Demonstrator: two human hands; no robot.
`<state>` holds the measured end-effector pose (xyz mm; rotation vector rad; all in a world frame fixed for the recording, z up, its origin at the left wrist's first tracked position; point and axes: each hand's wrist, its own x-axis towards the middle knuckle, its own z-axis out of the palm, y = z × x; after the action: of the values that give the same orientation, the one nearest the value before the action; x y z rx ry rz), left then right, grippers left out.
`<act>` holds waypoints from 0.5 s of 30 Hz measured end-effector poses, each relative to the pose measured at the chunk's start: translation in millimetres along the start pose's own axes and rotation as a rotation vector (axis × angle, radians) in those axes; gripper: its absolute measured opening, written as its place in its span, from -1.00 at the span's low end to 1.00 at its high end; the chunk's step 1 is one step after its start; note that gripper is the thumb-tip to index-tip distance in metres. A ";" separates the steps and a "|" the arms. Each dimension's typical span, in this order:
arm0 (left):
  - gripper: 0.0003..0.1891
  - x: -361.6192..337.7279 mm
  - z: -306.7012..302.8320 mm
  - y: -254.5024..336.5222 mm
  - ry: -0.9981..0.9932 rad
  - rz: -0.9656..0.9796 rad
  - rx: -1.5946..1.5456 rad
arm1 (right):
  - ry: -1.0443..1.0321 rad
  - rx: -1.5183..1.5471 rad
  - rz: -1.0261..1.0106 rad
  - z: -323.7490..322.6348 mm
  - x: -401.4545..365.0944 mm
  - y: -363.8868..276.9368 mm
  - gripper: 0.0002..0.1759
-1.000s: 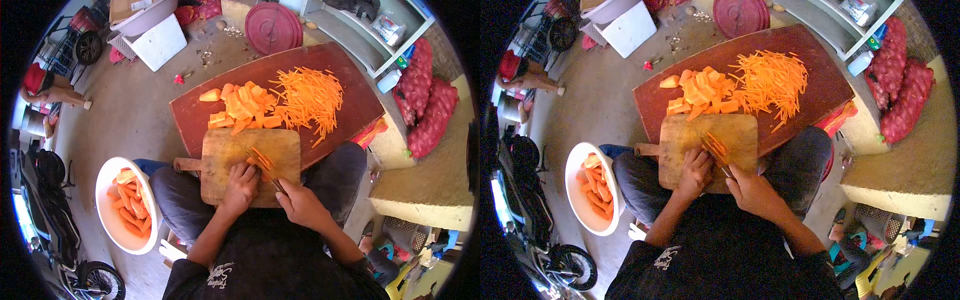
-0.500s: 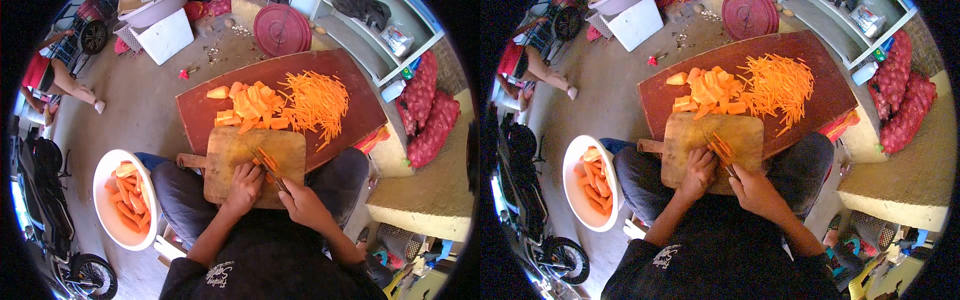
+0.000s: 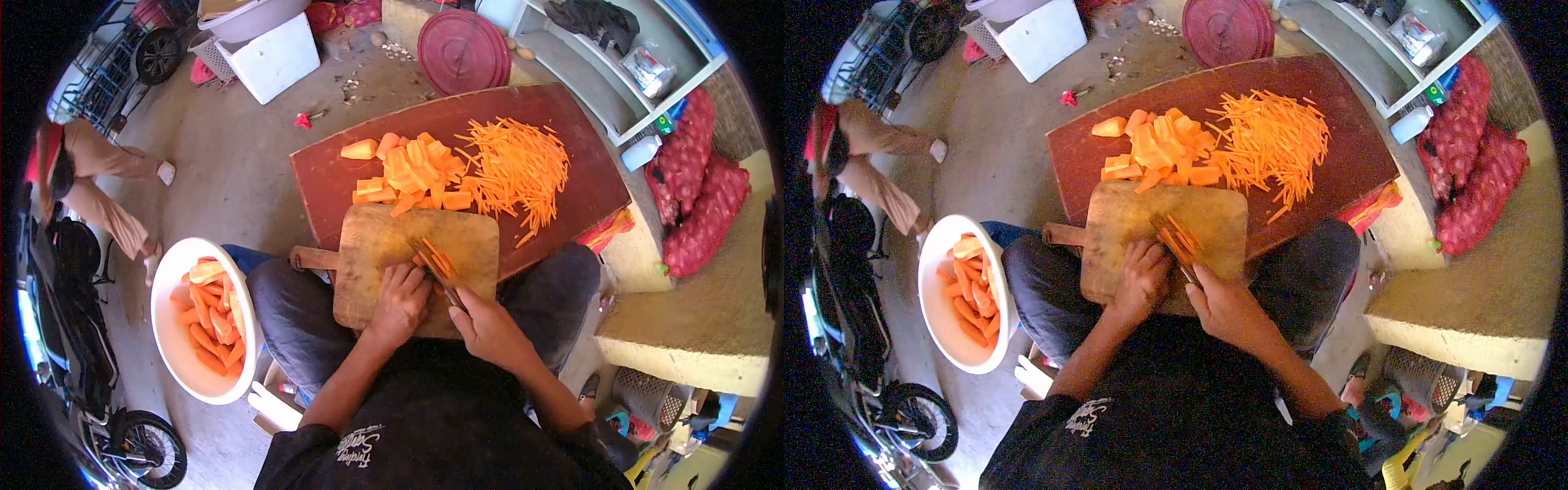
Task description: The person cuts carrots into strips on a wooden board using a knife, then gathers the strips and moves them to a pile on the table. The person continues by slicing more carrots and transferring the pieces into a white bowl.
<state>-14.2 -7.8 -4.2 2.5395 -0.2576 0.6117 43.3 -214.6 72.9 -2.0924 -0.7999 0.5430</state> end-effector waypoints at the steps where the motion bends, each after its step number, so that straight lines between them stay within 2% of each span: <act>1: -0.59 -0.2 0.5 -0.2 0.001 0.002 0.004 | 0.009 -0.014 0.004 2.9 4.8 -1.9 -0.69; 5: -0.56 1.1 1.0 -1.4 0.002 0.001 0.015 | 0.025 0.062 -0.009 -1.6 14.9 3.1 -0.70; 8: -0.54 -0.1 0.5 2.8 0.056 -0.027 0.030 | -0.009 0.123 0.068 -16.0 5.2 -14.4 -0.70; 15: -0.51 -5.0 2.3 -2.1 -0.016 -0.054 -0.039 | 0.016 -0.084 -0.020 4.5 6.7 0.8 -0.71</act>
<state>-17.2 -6.9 -9.3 2.5066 -0.2039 0.5601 45.6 -207.9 68.9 -2.1607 -0.8462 0.4886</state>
